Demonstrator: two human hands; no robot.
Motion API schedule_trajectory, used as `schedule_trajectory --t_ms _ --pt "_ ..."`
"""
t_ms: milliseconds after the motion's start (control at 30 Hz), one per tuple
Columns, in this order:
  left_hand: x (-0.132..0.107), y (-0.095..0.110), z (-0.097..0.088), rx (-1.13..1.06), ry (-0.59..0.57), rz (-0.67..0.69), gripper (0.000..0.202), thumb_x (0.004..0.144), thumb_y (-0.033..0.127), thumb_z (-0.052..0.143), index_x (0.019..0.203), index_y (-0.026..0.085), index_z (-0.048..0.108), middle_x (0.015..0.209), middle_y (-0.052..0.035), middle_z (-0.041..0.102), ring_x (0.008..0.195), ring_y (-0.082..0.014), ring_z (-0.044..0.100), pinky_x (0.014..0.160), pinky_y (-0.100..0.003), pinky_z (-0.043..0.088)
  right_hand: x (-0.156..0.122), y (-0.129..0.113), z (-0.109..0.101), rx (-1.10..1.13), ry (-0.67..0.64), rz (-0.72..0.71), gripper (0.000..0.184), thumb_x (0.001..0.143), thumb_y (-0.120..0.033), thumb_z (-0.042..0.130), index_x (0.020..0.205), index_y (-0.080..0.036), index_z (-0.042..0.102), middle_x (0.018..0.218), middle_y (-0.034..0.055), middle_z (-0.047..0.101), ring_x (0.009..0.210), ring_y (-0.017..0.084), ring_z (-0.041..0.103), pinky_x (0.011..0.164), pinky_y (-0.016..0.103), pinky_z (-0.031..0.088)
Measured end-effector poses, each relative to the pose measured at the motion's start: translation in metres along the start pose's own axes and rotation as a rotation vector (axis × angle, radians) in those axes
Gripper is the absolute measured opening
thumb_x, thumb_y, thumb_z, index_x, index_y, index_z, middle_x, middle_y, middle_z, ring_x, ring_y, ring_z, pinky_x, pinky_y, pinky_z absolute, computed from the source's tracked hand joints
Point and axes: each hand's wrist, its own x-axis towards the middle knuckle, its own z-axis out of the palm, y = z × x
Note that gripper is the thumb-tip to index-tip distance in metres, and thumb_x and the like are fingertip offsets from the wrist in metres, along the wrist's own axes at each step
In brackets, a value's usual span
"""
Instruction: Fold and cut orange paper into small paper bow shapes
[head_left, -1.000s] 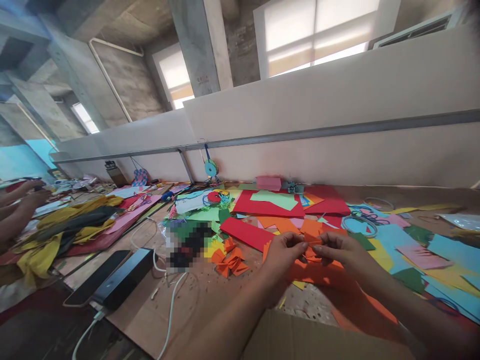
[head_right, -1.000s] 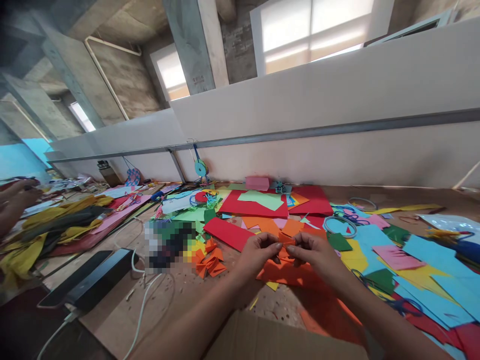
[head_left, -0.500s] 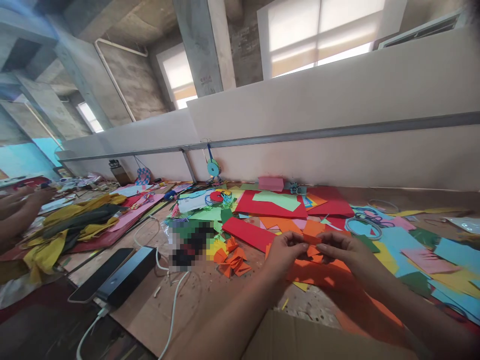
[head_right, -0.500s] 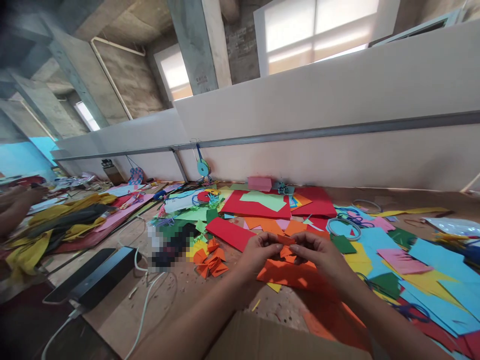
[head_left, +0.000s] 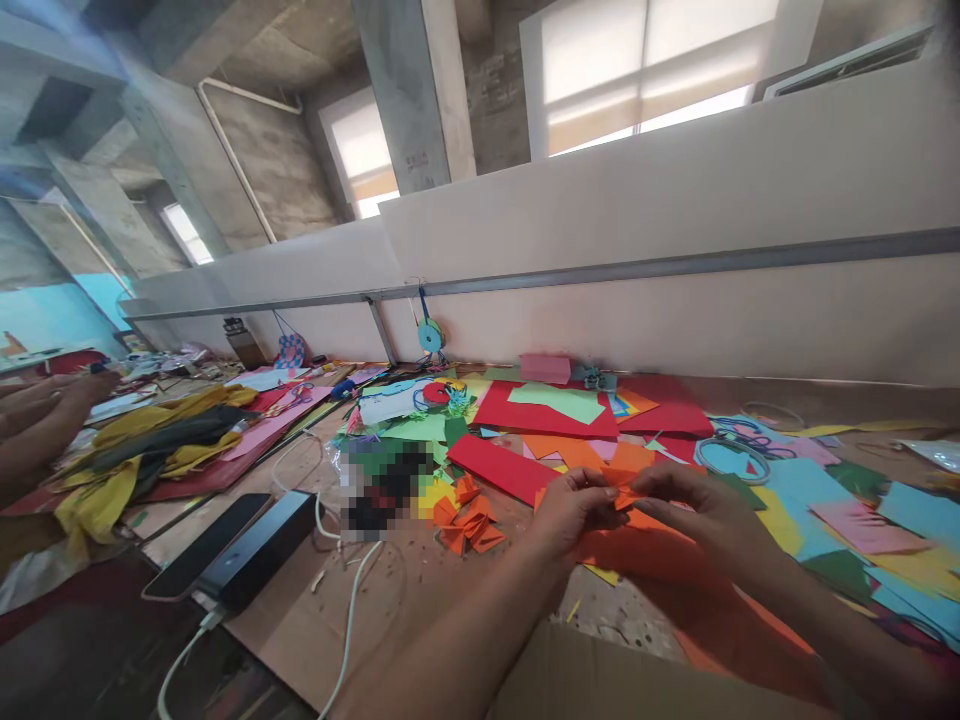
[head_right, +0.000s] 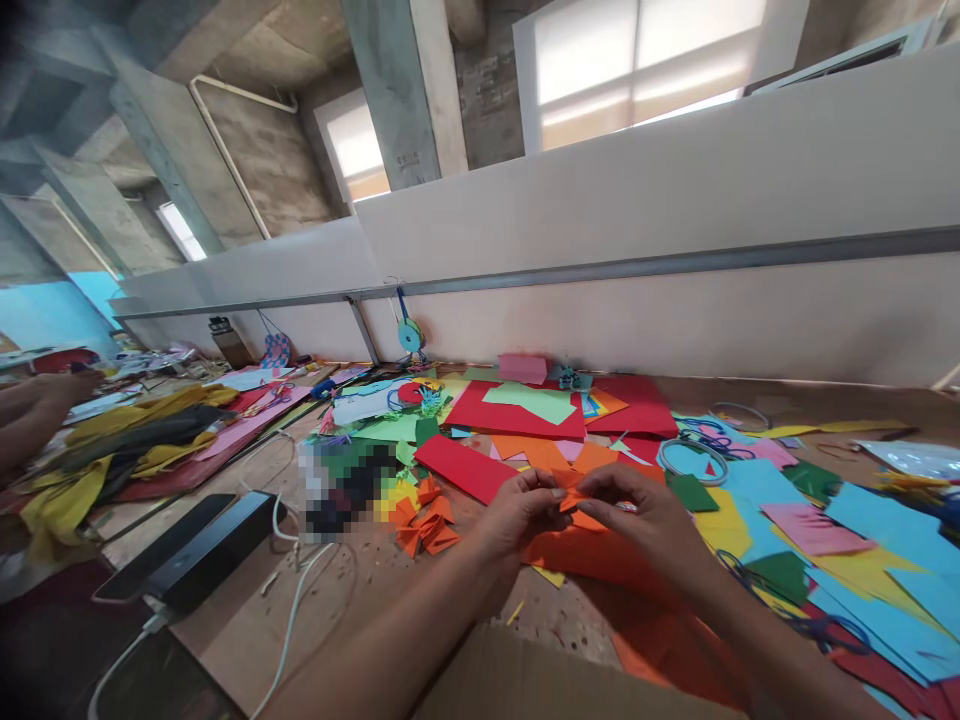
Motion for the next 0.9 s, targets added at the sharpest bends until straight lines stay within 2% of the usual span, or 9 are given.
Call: schedule_trajectory --t_ms 200,400,533,667,800,900 --pt "-0.01 0.002 0.007 0.053 -0.085 -0.034 0.035 0.058 0.03 0.079 0.077 0.015 0.054 0.076 -0.0099 0.069 0.06 -0.0152 0.063 0.064 -0.025 0.047 0.0 0.0 0.001 0.027 0.073 0.055 0.03 0.08 -0.053 0.067 0.074 -0.023 0.064 0.073 0.0014 0.066 0.072 0.021 0.06 0.066 0.031 0.046" --pt "-0.016 0.005 0.012 0.212 -0.126 0.067 0.025 0.071 0.035 0.069 0.079 0.015 0.056 0.078 -0.0064 0.067 0.066 -0.015 0.063 0.069 -0.026 0.045 0.001 0.003 0.0 0.059 0.138 0.083 0.031 0.079 -0.052 0.067 0.073 -0.022 0.062 0.071 0.0019 0.065 0.069 0.019 0.058 0.062 0.03 0.044" --pt "-0.013 0.002 0.015 0.296 -0.122 0.158 0.032 0.069 0.04 0.075 0.076 0.016 0.055 0.073 -0.0026 0.061 0.067 -0.0159 0.061 0.067 -0.027 0.045 0.0 -0.001 0.005 0.081 0.151 0.084 0.03 0.078 -0.05 0.069 0.073 -0.022 0.061 0.068 0.0004 0.064 0.066 0.018 0.056 0.06 0.029 0.044" --pt "-0.013 -0.001 0.018 0.241 -0.098 0.197 0.034 0.068 0.041 0.077 0.075 0.016 0.056 0.069 -0.0013 0.058 0.064 -0.0135 0.056 0.064 -0.025 0.043 0.0 -0.006 0.008 0.171 0.137 0.078 0.03 0.075 -0.05 0.071 0.076 -0.022 0.061 0.07 0.0005 0.065 0.067 0.018 0.059 0.06 0.029 0.047" --pt "-0.01 -0.002 0.016 0.219 -0.049 0.217 0.036 0.064 0.042 0.078 0.071 0.016 0.054 0.065 -0.0008 0.056 0.062 -0.0137 0.054 0.064 -0.026 0.043 0.001 -0.008 0.005 0.228 0.114 0.111 0.036 0.072 -0.054 0.074 0.087 -0.022 0.065 0.077 0.0039 0.069 0.074 0.022 0.064 0.064 0.031 0.051" --pt "-0.006 -0.004 0.012 0.217 -0.049 0.224 0.033 0.065 0.04 0.076 0.07 0.016 0.053 0.062 0.0 0.054 0.063 -0.0143 0.054 0.065 -0.027 0.043 0.002 -0.008 0.001 0.176 0.071 0.131 0.037 0.071 -0.058 0.073 0.077 -0.021 0.068 0.075 0.0046 0.069 0.072 0.021 0.063 0.064 0.031 0.051"
